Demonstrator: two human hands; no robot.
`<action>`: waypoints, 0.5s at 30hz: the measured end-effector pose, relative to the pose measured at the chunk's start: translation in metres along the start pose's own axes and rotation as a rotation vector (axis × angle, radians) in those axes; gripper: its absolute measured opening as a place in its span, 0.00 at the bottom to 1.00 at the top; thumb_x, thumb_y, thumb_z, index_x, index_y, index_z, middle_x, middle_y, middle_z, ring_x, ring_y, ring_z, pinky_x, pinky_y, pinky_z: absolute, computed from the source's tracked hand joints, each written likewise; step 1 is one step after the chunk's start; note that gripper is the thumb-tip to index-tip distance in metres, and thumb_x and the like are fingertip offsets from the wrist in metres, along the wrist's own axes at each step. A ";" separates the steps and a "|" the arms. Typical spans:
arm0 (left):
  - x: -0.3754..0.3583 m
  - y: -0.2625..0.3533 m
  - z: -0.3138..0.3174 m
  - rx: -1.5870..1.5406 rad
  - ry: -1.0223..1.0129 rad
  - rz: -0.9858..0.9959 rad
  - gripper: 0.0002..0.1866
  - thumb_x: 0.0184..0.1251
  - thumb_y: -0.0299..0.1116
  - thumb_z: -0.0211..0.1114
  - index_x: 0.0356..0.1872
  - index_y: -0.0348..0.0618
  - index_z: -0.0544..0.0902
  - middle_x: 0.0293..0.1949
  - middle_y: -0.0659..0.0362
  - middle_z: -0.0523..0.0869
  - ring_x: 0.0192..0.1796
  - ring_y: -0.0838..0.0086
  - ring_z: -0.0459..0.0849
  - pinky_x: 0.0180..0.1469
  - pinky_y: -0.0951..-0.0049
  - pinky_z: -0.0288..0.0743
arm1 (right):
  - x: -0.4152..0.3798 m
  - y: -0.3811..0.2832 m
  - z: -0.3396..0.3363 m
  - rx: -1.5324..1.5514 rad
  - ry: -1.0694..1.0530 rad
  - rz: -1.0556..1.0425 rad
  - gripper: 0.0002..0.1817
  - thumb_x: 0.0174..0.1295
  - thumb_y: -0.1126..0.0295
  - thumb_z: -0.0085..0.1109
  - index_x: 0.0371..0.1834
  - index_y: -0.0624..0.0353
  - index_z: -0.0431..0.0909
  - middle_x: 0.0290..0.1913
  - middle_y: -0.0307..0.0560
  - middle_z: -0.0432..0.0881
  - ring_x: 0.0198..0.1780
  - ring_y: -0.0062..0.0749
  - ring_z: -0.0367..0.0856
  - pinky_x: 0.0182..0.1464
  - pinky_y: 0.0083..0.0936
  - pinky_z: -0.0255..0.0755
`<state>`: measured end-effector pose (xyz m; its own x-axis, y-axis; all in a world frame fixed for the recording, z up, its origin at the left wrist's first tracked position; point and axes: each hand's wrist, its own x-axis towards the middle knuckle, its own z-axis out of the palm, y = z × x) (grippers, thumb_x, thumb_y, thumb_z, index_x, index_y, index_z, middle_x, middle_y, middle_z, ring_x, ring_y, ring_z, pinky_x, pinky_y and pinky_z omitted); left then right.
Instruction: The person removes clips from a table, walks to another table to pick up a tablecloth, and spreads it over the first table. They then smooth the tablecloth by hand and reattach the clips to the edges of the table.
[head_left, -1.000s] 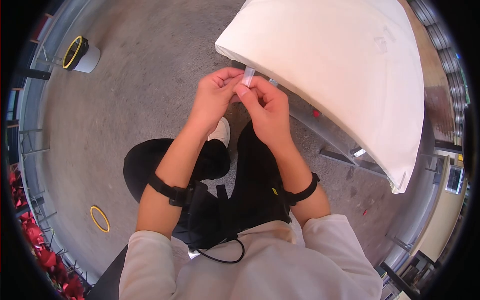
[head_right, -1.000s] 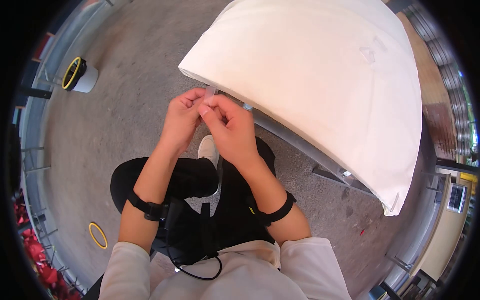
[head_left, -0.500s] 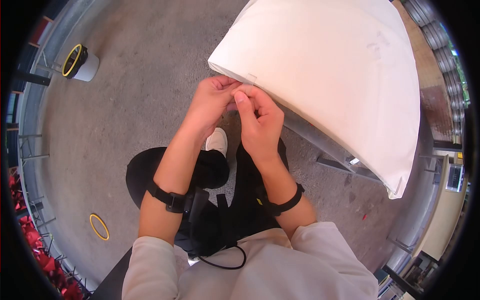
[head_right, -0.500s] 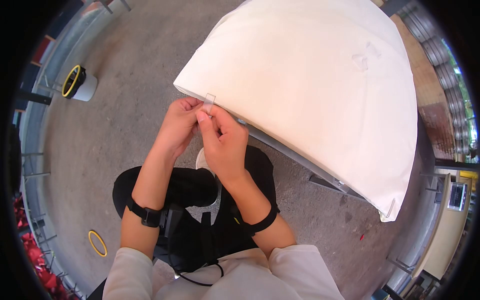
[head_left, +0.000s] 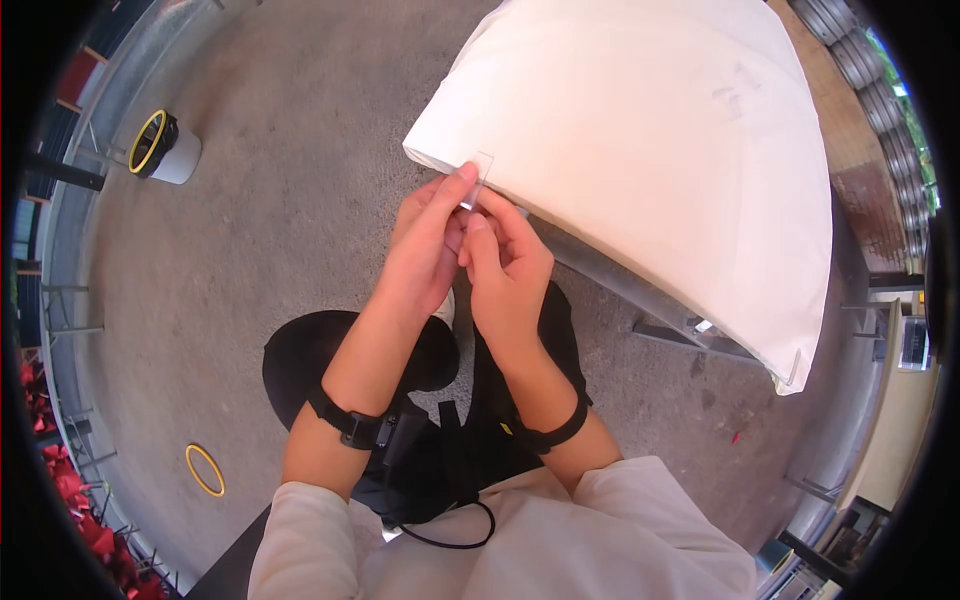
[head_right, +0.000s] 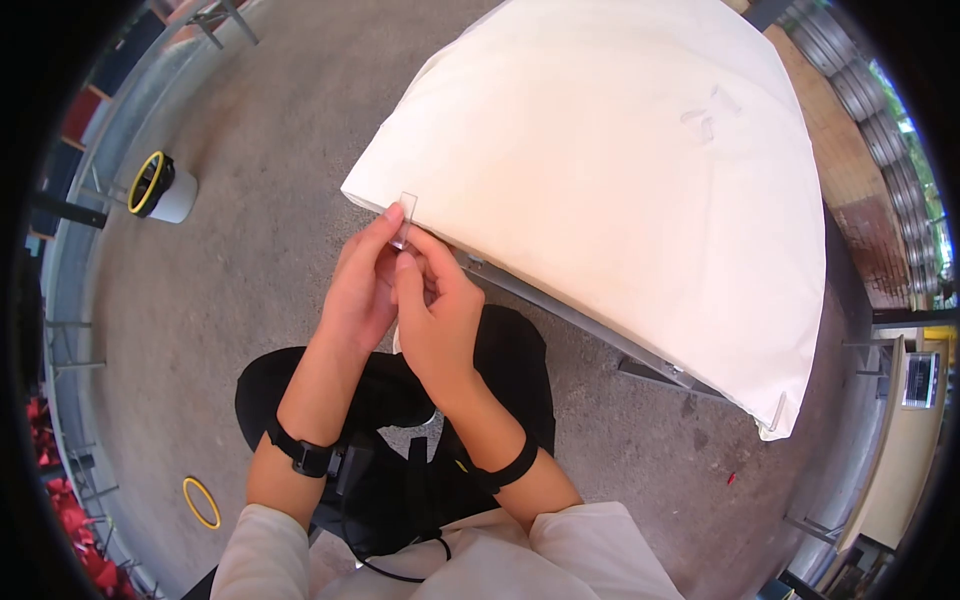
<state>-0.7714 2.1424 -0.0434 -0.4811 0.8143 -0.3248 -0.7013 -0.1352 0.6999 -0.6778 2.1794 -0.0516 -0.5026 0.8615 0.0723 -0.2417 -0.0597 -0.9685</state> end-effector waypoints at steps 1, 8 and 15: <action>-0.002 0.000 0.011 -0.041 0.041 0.009 0.19 0.73 0.42 0.62 0.49 0.33 0.77 0.44 0.53 0.84 0.48 0.72 0.83 0.53 0.73 0.78 | -0.006 -0.001 -0.003 0.036 0.005 0.003 0.14 0.69 0.75 0.53 0.55 0.65 0.79 0.26 0.33 0.77 0.28 0.11 0.72 0.31 0.13 0.66; 0.000 0.006 0.045 -0.247 0.199 0.018 0.25 0.72 0.41 0.63 0.57 0.28 0.72 0.51 0.50 0.80 0.54 0.68 0.81 0.59 0.66 0.77 | -0.028 0.045 -0.054 -0.004 0.096 0.072 0.09 0.70 0.77 0.50 0.47 0.64 0.80 0.23 0.32 0.70 0.22 0.11 0.64 0.24 0.12 0.55; -0.001 0.012 0.065 -0.377 0.220 -0.053 0.27 0.77 0.44 0.55 0.68 0.38 0.63 0.64 0.55 0.73 0.66 0.67 0.72 0.69 0.63 0.66 | -0.032 0.062 -0.074 -0.127 0.252 0.289 0.07 0.71 0.73 0.49 0.38 0.63 0.76 0.20 0.33 0.68 0.20 0.14 0.63 0.22 0.15 0.54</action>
<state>-0.7454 2.1769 0.0069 -0.5115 0.6917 -0.5099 -0.8512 -0.3267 0.4107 -0.6157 2.1851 -0.1315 -0.3118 0.9158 -0.2530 -0.0076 -0.2687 -0.9632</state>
